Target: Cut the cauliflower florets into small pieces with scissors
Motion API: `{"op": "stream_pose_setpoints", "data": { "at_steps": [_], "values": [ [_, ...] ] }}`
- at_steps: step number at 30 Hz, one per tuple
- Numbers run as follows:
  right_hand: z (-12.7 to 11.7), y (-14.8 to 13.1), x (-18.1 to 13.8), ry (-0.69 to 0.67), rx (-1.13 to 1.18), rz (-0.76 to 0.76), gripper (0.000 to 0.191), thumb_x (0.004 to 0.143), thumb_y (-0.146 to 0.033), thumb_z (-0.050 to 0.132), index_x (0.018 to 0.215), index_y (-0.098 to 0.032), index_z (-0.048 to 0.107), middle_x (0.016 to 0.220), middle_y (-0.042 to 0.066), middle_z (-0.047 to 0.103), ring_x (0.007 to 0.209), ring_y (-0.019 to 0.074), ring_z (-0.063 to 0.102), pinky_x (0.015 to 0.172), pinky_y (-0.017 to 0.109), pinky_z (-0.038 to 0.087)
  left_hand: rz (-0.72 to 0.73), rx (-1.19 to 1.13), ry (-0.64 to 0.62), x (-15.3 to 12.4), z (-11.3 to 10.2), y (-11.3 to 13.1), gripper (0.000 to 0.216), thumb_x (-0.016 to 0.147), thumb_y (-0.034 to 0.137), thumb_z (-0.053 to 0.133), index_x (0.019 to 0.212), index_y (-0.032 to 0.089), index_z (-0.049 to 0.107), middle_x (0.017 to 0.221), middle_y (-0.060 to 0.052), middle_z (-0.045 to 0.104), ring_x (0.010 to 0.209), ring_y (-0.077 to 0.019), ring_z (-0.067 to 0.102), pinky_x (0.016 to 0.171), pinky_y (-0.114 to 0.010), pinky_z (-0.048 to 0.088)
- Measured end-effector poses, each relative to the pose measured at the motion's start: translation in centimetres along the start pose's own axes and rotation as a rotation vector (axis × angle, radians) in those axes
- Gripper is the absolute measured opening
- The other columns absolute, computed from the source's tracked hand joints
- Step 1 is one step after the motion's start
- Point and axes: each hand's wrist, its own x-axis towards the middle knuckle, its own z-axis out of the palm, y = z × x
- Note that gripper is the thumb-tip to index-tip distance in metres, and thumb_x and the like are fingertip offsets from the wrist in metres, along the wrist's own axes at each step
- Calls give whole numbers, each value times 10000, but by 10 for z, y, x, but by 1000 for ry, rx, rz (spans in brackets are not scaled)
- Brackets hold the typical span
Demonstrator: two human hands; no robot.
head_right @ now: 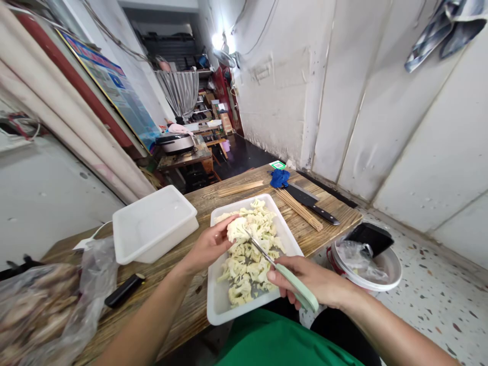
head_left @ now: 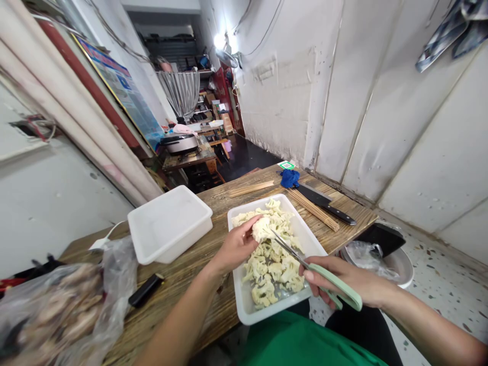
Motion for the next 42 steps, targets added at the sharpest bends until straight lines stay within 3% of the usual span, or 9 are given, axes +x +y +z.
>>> {"op": "stream_pose_setpoints", "data": {
  "at_steps": [7, 14, 19, 23, 27, 35, 42],
  "values": [
    [-13, -4, 9, 12, -176, -8, 459, 769, -594, 623, 895, -155, 581, 626, -27, 480, 524, 98, 480, 477, 202, 396, 62, 238, -78, 4, -9, 17, 652, 760, 174, 583, 1395, 173, 435, 1437, -114, 455, 1257, -251, 484, 1056, -381, 380],
    [-16, -10, 11, 10, -215, 13, 391, 788, -524, 631, 939, -164, 605, 659, -17, 480, 555, 96, 461, 473, 187, 367, 65, 287, -85, 6, -9, 21, 628, 751, 161, 562, 1372, 189, 472, 1365, -94, 538, 1151, -240, 552, 984, -365, 431],
    [-15, -11, 13, 34, -241, 8, 215, 797, -304, 596, 962, -166, 590, 663, -21, 488, 551, 92, 463, 474, 188, 361, 111, 374, -65, 8, -7, 23, 609, 766, 158, 524, 1371, 194, 470, 1369, -98, 529, 1149, -242, 551, 971, -361, 436],
    [-17, -15, 9, 44, -271, -15, 257, 739, -162, 532, 990, -162, 587, 587, -49, 445, 516, 83, 414, 459, 190, 323, 165, 387, -49, 10, -7, 28, 580, 787, 168, 509, 1365, 178, 473, 1398, -128, 476, 1214, -253, 498, 956, -346, 445],
    [-17, -22, 5, 40, -337, -61, 234, 721, -145, 509, 937, -154, 599, 541, -60, 447, 492, 75, 400, 474, 192, 328, 205, 357, -69, 10, -8, 31, 541, 807, 190, 510, 1347, 209, 490, 1370, -122, 467, 1165, -238, 514, 865, -306, 486],
    [-15, -24, 6, 68, -444, -64, 185, 701, -126, 495, 858, -156, 589, 551, -56, 476, 482, 71, 398, 473, 194, 309, 209, 447, -91, 8, -6, 33, 572, 815, 127, 450, 1382, 199, 432, 1370, -117, 444, 1218, -224, 466, 954, -324, 445],
    [-15, -17, 14, 136, -447, -34, 121, 668, -129, 491, 762, -149, 564, 514, -67, 389, 495, 69, 337, 463, 201, 243, 244, 530, -91, 3, -5, 32, 562, 823, 94, 405, 1376, 194, 415, 1363, -126, 439, 1244, -232, 444, 996, -381, 428]
  ]
}}
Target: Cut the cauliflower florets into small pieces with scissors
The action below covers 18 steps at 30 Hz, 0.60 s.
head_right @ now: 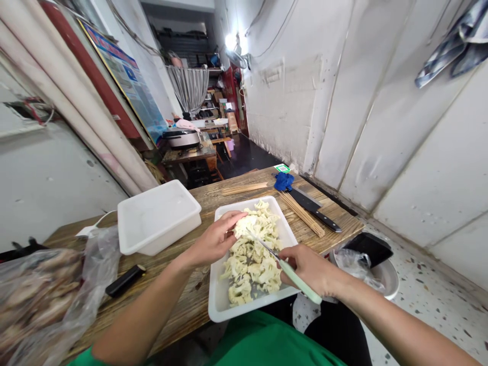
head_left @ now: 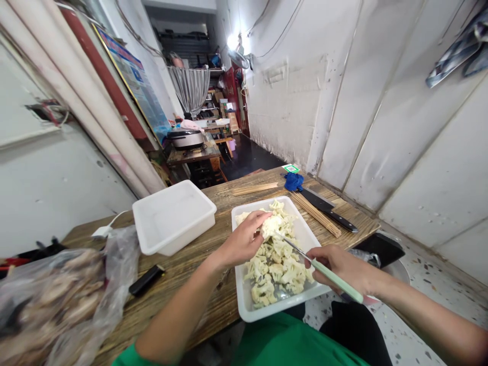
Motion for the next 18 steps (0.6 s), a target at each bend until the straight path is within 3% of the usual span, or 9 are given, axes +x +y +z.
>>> {"op": "stream_pose_setpoints", "data": {
  "at_steps": [5, 12, 15, 18],
  "values": [
    [1, 5, 4, 7, -5, -1, 76, 695, -207, 530, 703, -145, 573, 532, -58, 355, 506, 67, 279, 454, 210, 218, 53, 33, 22, -2, 1, -2, 593, 793, 54, 400, 1367, 202, 425, 1340, -118, 466, 1217, -233, 468, 1021, -404, 409],
    [15, 2, 6, 112, -23, 26, 125, 705, -184, 525, 586, -155, 500, 494, -45, 345, 465, 62, 300, 408, 192, 197, -5, -9, 54, -3, 0, -6, 547, 791, 89, 446, 1331, 169, 485, 1331, -139, 495, 1220, -244, 481, 1050, -419, 386],
    [13, -1, 4, 68, 29, 58, 137, 725, -190, 536, 599, -160, 492, 491, -46, 375, 414, 54, 327, 372, 176, 220, -49, -132, 77, -4, -3, -10, 506, 781, 136, 533, 1284, 186, 545, 1322, -129, 526, 1215, -262, 490, 1060, -443, 373],
    [-2, -2, -7, -55, 112, 89, 125, 758, -267, 579, 693, -170, 533, 527, -43, 440, 378, 62, 376, 334, 172, 259, -180, -457, 47, -6, -3, -16, 461, 775, 208, 618, 1235, 200, 588, 1305, -113, 549, 1192, -278, 506, 1005, -447, 438]
  ]
}}
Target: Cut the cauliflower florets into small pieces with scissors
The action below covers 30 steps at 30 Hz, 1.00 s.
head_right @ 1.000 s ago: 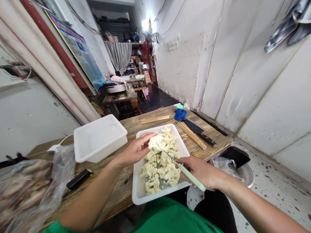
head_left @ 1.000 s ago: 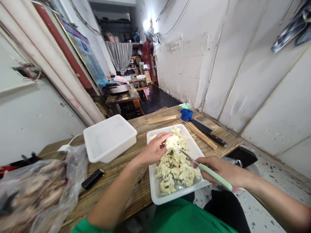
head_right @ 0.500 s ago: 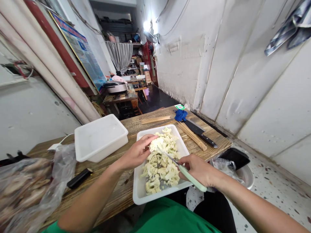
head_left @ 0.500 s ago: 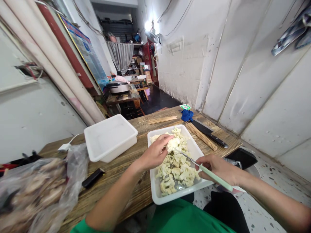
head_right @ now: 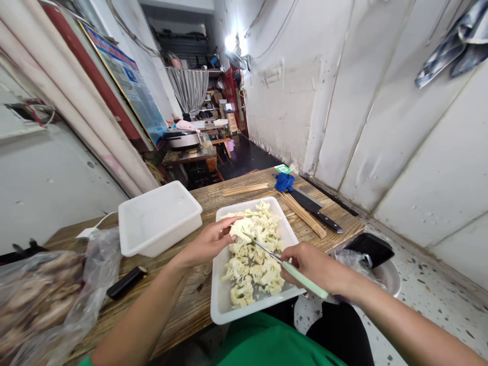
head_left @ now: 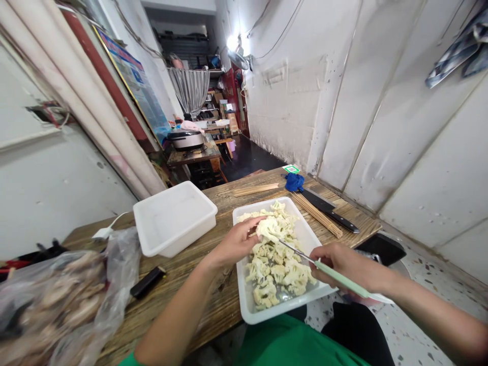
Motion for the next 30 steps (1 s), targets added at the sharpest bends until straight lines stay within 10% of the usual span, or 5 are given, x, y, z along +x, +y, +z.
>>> {"op": "stream_pose_setpoints", "data": {
  "at_steps": [4, 10, 16, 21, 30],
  "values": [
    [-18, 0, -8, 20, 56, -103, 219, 784, -387, 623, 817, -177, 567, 581, -30, 494, 455, 97, 461, 397, 197, 375, -194, -512, 6, -2, 1, -9, 448, 764, 255, 686, 1196, 183, 592, 1127, -77, 606, 974, -192, 588, 906, -437, 526],
    [-6, -5, 41, 651, -134, -464, 443, 683, -351, 734, 1060, -194, 562, 982, 54, 648, 870, 213, 610, 802, 319, 478, -368, -743, 14, 4, 19, -6, 425, 753, 280, 720, 1140, 179, 578, 887, -28, 612, 759, -149, 645, 841, -450, 553],
    [8, -12, 74, 602, -37, -652, 283, 708, -220, 654, 985, -210, 594, 952, 15, 643, 865, 169, 600, 807, 285, 465, -282, -612, -12, 5, 36, 3, 458, 780, 372, 675, 1190, 213, 549, 969, -50, 625, 860, -182, 635, 833, -447, 555],
    [5, -9, 83, 547, 130, -602, 298, 650, -224, 658, 935, -187, 581, 812, -8, 612, 735, 146, 562, 723, 277, 457, -10, -42, 98, 2, 34, 6, 418, 811, 372, 624, 1203, 235, 584, 1272, -93, 577, 1193, -249, 523, 1003, -428, 436],
    [4, -18, 86, 412, 354, -554, 348, 582, -206, 686, 902, -171, 554, 835, 0, 621, 759, 145, 568, 754, 276, 449, 224, 378, 243, 13, 43, 17, 306, 736, 134, 582, 1030, 198, 641, 1114, -73, 663, 1051, -226, 596, 949, -356, 446]
  ]
}}
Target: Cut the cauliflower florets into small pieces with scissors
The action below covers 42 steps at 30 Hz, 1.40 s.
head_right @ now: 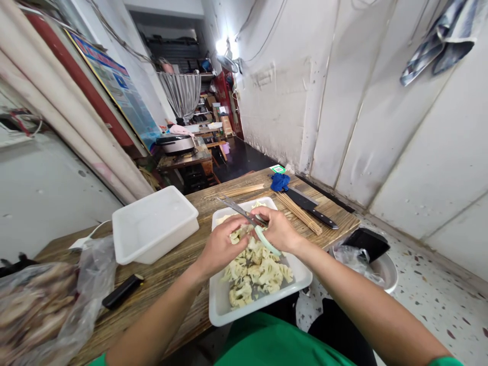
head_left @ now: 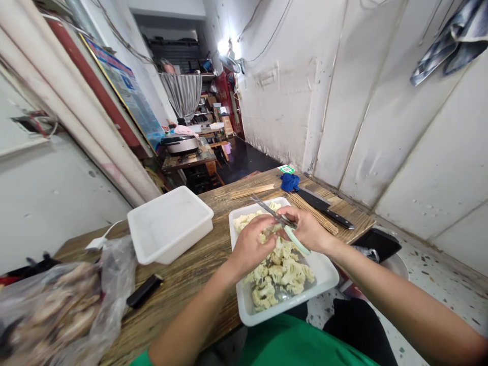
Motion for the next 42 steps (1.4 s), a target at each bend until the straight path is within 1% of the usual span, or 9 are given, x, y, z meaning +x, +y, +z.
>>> {"op": "stream_pose_setpoints", "data": {
  "at_steps": [6, 10, 16, 19, 26, 31, 36, 40, 42],
  "values": [
    [7, 0, 1, 6, 15, 22, 305, 560, -147, 651, 848, -170, 551, 783, -21, 598, 735, 134, 555, 725, 257, 429, -61, 63, 46, 1, 14, 1, 186, 684, 137, 588, 865, 179, 600, 911, -58, 650, 857, -202, 591, 795, -331, 478],
    [3, 2, -3, -56, 98, 105, 325, 544, -164, 666, 840, -173, 531, 737, -43, 578, 675, 107, 530, 653, 229, 402, -140, -46, 12, -2, 9, -7, 185, 637, 129, 596, 813, 179, 570, 854, -34, 616, 793, -172, 565, 706, -287, 478],
    [-17, 18, 4, -18, 108, 266, 458, 511, -277, 760, 863, -182, 483, 599, -85, 530, 518, 71, 423, 512, 206, 314, -281, -398, 49, -9, -14, -29, 196, 669, 133, 594, 856, 179, 556, 1096, -68, 584, 1062, -199, 547, 756, -249, 497],
    [-21, 27, 14, 57, -25, 267, 433, 528, -318, 767, 846, -178, 508, 609, -69, 555, 532, 81, 449, 512, 214, 340, -366, -527, 136, -10, -19, -34, 204, 683, 210, 679, 808, 168, 523, 1135, -68, 577, 1046, -179, 553, 826, -265, 489],
    [-31, 22, 15, 179, -65, 252, 493, 577, -458, 788, 901, -172, 552, 695, -20, 606, 606, 117, 533, 538, 234, 430, -667, -1089, 214, -11, -20, -37, 355, 681, 265, 765, 858, 206, 463, 715, 87, 542, 673, -56, 547, 885, -408, 531],
    [-36, -6, -14, -44, 263, 388, 506, 737, -635, 625, 915, -173, 518, 705, 17, 628, 550, 125, 558, 528, 262, 462, -629, -1170, 272, -6, -14, -40, 267, 695, 215, 763, 792, 167, 519, 760, 49, 592, 859, -98, 625, 1025, -384, 459],
    [-25, -29, -50, -335, 155, 555, 570, 739, -690, 582, 930, -155, 534, 728, 37, 643, 535, 131, 574, 489, 242, 416, -679, -1204, 240, -1, -8, -36, 119, 736, 147, 701, 759, 120, 587, 871, -38, 644, 935, -139, 632, 1050, -356, 442],
    [-14, -39, -65, -369, 61, 594, 589, 742, -730, 529, 902, -163, 535, 712, 17, 638, 515, 116, 554, 511, 245, 417, -754, -1284, 207, -1, -4, -31, 126, 772, 199, 664, 852, 109, 627, 917, -92, 663, 943, -201, 649, 982, -458, 497],
    [-12, -41, -68, -352, 50, 602, 574, 739, -723, 537, 879, -166, 529, 708, 15, 641, 512, 119, 557, 519, 250, 421, -699, -1210, 239, -3, -1, -30, 165, 747, 217, 699, 861, 112, 640, 920, -80, 667, 930, -200, 650, 967, -468, 505]
  ]
}}
